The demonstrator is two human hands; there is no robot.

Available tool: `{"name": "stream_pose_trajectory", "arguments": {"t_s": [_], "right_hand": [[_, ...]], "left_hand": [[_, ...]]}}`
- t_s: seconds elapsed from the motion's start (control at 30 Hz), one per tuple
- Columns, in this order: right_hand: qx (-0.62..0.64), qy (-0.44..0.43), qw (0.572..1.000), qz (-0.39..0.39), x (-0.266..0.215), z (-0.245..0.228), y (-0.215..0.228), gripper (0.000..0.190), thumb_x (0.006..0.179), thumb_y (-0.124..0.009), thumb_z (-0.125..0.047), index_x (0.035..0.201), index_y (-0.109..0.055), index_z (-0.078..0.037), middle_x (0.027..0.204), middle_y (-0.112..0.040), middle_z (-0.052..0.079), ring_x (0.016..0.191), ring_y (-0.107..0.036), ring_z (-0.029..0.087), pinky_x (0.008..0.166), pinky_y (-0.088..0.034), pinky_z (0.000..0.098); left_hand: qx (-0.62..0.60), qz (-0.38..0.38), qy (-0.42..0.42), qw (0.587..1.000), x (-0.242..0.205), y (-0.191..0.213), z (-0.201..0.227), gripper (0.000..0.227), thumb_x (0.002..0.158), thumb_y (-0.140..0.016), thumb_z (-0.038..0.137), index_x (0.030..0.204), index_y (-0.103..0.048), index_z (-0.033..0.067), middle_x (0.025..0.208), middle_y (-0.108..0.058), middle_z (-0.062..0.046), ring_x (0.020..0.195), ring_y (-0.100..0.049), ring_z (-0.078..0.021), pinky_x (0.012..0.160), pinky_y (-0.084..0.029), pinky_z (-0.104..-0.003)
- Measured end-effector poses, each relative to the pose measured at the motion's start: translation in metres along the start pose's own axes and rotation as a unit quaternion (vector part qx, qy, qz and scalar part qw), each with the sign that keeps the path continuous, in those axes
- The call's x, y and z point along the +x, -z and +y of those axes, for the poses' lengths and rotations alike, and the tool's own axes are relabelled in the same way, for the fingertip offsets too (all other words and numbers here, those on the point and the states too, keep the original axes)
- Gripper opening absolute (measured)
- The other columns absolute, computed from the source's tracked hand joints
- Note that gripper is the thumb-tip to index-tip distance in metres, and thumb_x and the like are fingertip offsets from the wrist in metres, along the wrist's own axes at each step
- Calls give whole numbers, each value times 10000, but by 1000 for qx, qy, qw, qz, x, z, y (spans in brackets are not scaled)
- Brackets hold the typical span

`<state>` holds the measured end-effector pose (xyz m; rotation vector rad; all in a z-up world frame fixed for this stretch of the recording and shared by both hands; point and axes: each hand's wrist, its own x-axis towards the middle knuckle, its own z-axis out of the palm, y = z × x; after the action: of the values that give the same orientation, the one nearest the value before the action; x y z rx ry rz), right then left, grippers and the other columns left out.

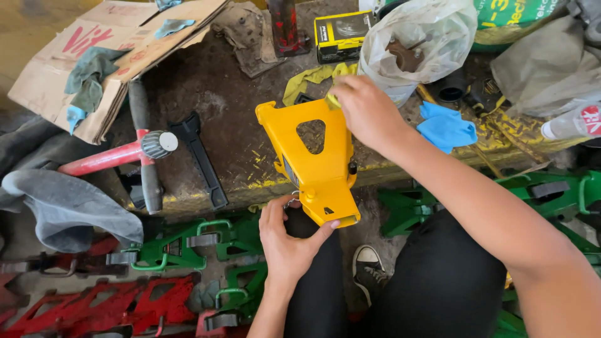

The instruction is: The person wipes a yellow metal jack stand with a yellow cloth, cleaning its surfaces and edges. They rotate the stand to wipe different sides and then place it on the workbench.

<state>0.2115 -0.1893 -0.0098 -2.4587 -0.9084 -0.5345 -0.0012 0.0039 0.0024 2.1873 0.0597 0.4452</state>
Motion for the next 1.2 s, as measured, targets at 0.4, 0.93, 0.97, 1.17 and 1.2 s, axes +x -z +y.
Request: {"name": "stream_pose_trajectory", "arguments": {"t_s": [0.4,0.93,0.97,1.17,1.2], "right_hand": [[214,-112,970,19,9,29,-28,237,1070,-564,-191,1192,-622,3,1014,-674,224,929,-659,412,812,-510,466],[214,-212,953,26,15,64,-64,557,1083,-512,-496,994,-597,47,897,-648,283,840,-628,434,762,-484,470],[226,-208,951,18,16,62,-58,533,1067,-517,-486,1002,-615,34,882,-654,277,822,-639,427,747,-488,472],[132,-235,962,-33,22,42,-38,468,1108,-545,-408,938,-635,19,830,-644,291,827,-640,458,732,-469,515],[85,-234,968,-27,21,38,-34,463,1133,-556,-380,916,-622,24,830,-640,295,840,-631,474,737,-462,530]], "left_hand": [[0,-5,20,1000,0,2,2,653,587,-974,361,1029,-649,6,935,-669,-102,883,-624,-290,741,-498,-407],[-8,2,4,1000,1,2,-2,642,593,-981,349,1017,-635,13,934,-668,-99,897,-632,-294,778,-506,-408],[-7,4,0,1000,1,2,-2,637,596,-980,347,1016,-635,14,927,-664,-98,895,-631,-291,778,-505,-407],[-3,8,20,1000,1,6,-2,623,592,-979,343,1006,-644,20,920,-666,-91,857,-622,-280,727,-498,-396],[-3,7,12,1000,1,7,-2,620,594,-983,345,1002,-645,22,919,-662,-91,859,-623,-278,728,-498,-394]]}}
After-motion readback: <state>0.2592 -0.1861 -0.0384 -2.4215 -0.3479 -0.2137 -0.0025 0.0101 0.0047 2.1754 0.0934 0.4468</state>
